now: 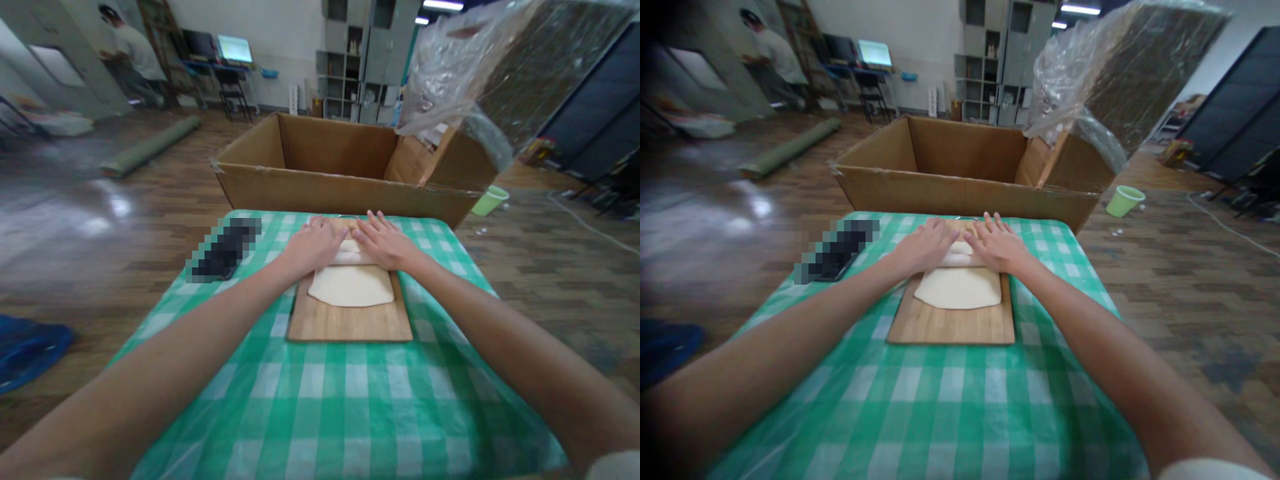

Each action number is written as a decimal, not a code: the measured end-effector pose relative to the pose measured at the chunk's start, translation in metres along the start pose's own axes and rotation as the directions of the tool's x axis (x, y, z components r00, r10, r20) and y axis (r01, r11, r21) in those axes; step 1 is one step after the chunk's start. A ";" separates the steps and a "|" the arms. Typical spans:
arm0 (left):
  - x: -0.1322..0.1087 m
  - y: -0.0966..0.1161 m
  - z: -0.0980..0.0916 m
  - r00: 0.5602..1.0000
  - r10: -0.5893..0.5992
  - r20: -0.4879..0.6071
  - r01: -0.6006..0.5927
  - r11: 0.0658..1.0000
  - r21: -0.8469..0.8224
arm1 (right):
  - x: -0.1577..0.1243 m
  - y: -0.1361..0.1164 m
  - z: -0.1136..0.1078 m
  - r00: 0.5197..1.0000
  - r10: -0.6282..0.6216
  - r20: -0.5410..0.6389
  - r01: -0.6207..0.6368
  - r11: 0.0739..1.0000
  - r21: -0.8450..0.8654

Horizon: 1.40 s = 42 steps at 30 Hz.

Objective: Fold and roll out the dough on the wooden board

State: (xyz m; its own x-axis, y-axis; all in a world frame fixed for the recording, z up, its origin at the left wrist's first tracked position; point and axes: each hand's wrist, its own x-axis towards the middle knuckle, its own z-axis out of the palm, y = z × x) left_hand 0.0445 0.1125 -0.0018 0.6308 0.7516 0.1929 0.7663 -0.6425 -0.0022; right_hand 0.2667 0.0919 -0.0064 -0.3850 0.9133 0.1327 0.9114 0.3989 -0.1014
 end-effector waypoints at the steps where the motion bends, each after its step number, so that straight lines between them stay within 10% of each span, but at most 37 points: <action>1: 0.008 -0.004 0.000 1.000 -0.016 -0.007 0.016 1.000 -0.018 | 0.009 0.006 0.002 1.000 -0.020 0.005 0.020 1.000 0.001; 8: 0.025 -0.015 0.001 0.998 -0.049 -0.049 0.045 0.996 -0.082 | 0.032 0.015 0.004 0.998 -0.034 -0.057 0.034 0.999 0.000; 18: -0.053 0.029 -0.002 0.979 0.006 -0.203 -0.010 1.000 -0.017 | -0.054 -0.039 -0.005 0.994 0.059 -0.095 -0.065 0.996 -0.056; 31: 0.049 -0.038 0.017 0.998 0.039 0.047 -0.045 0.990 0.134 | 0.048 0.014 -0.004 0.993 0.033 -0.110 -0.047 0.991 -0.124; 34: 0.051 -0.040 0.020 0.998 0.061 0.027 -0.065 0.985 0.158 | 0.029 0.000 -0.004 0.973 0.103 -0.207 -0.123 0.989 -0.084; 42: 0.023 -0.013 0.015 0.955 -0.114 -0.273 0.140 0.987 0.078 | 0.025 -0.002 0.007 0.997 -0.075 0.007 0.075 0.984 -0.160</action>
State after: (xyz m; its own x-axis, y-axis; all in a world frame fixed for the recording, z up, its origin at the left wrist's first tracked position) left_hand 0.0510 0.1408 -0.0122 0.4818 0.7502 0.4528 0.8541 -0.5175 -0.0515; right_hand 0.2543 0.1142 -0.0095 -0.4535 0.8813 0.1327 0.8912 0.4484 0.0678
